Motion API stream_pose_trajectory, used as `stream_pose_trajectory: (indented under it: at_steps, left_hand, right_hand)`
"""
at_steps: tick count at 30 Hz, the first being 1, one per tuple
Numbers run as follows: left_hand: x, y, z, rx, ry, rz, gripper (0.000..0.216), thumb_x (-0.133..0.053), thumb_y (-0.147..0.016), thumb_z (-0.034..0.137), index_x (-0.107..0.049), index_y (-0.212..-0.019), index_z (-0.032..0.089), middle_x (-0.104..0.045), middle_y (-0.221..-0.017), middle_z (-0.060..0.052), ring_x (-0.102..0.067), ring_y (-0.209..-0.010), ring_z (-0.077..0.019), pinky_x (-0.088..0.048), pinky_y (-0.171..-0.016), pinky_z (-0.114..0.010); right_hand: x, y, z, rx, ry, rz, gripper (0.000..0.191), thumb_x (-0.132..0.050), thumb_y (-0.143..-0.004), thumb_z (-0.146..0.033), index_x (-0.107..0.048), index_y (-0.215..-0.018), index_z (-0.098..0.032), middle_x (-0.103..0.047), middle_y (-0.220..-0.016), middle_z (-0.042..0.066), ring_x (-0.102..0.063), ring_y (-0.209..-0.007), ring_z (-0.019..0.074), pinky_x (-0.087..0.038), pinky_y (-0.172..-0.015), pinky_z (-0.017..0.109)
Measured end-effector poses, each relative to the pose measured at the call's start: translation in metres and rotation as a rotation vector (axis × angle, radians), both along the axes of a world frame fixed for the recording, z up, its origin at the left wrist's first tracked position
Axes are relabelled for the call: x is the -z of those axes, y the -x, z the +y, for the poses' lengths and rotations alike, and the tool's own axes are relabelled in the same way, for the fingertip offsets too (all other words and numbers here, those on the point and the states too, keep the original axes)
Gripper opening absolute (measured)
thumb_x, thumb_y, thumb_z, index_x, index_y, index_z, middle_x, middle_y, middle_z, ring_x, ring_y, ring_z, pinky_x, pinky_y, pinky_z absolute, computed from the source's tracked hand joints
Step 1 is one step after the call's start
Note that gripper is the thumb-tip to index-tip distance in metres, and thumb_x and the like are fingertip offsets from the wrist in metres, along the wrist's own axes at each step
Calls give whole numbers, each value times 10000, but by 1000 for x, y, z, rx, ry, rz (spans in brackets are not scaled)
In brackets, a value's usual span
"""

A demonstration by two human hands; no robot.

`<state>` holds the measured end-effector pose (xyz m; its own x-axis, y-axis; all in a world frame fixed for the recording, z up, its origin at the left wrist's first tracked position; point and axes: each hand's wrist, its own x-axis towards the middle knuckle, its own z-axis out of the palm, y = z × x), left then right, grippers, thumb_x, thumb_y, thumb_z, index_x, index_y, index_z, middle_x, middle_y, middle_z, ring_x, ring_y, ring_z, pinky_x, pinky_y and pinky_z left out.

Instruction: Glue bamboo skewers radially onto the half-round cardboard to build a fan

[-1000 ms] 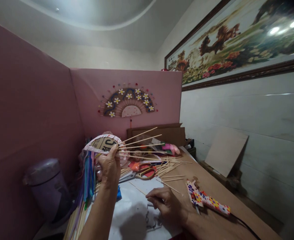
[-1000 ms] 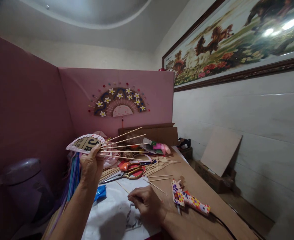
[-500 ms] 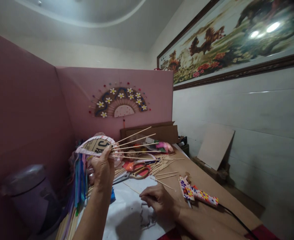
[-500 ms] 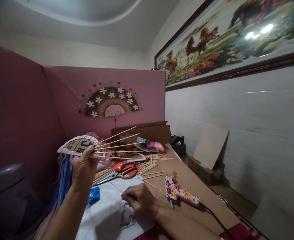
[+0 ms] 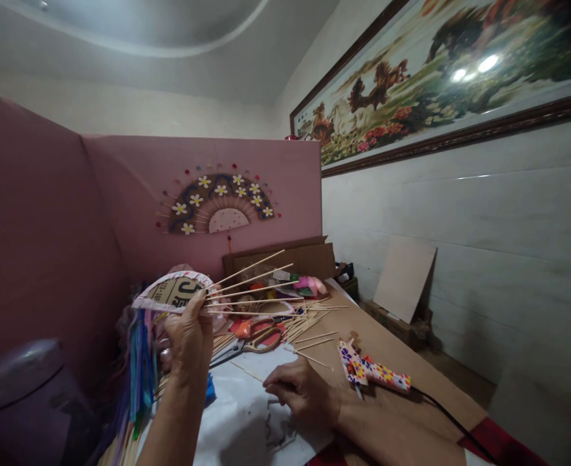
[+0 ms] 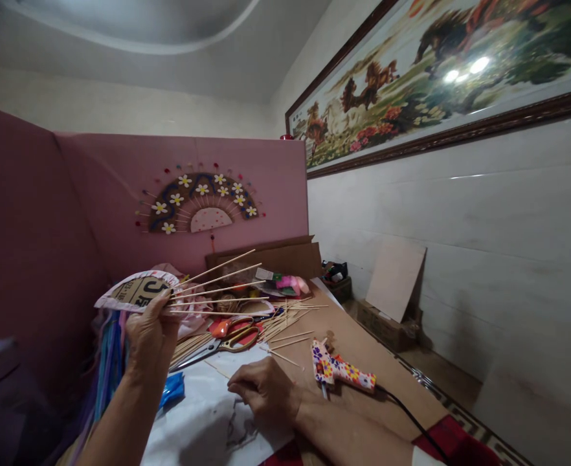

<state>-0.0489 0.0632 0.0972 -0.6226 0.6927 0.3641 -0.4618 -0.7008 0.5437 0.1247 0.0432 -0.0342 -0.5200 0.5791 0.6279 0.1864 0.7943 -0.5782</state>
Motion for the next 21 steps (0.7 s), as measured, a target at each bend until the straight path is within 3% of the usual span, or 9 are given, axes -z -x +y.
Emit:
stream_pose_trajectory:
  at_steps: [6,15,21]
  left_hand:
    - [0,-1,-1,35,-14,30,290,-682,-571,60,-584,-827,154,-645,-746,2,-638,-683,-153,-535,-617,-262]
    - [2,-1,0,46,-34,16,325,-665,-563,25,-582,-848,158,-646,-793,7,-629,-702,-133,-528,-655,-255]
    - [1,-1,-1,150,-13,0,305,-640,-565,24,-579,-839,144,-648,-710,-8,-639,-641,-174,-538,-572,-294]
  right_hand:
    - [-1,0,0,-7,1,-9,187,-525,-813,-233,-682,-839,-135,-643,-609,31,-553,-503,93,-421,-521,182]
    - [2,1,2,-6,-13,4,175,-536,-805,-209,-688,-835,-128,-658,-635,43,-558,-502,93,-428,-538,185]
    - [2,2,3,-1,-36,31,170,-542,-804,-219,-689,-817,-135,-660,-624,35,-552,-483,92,-432,-531,186]
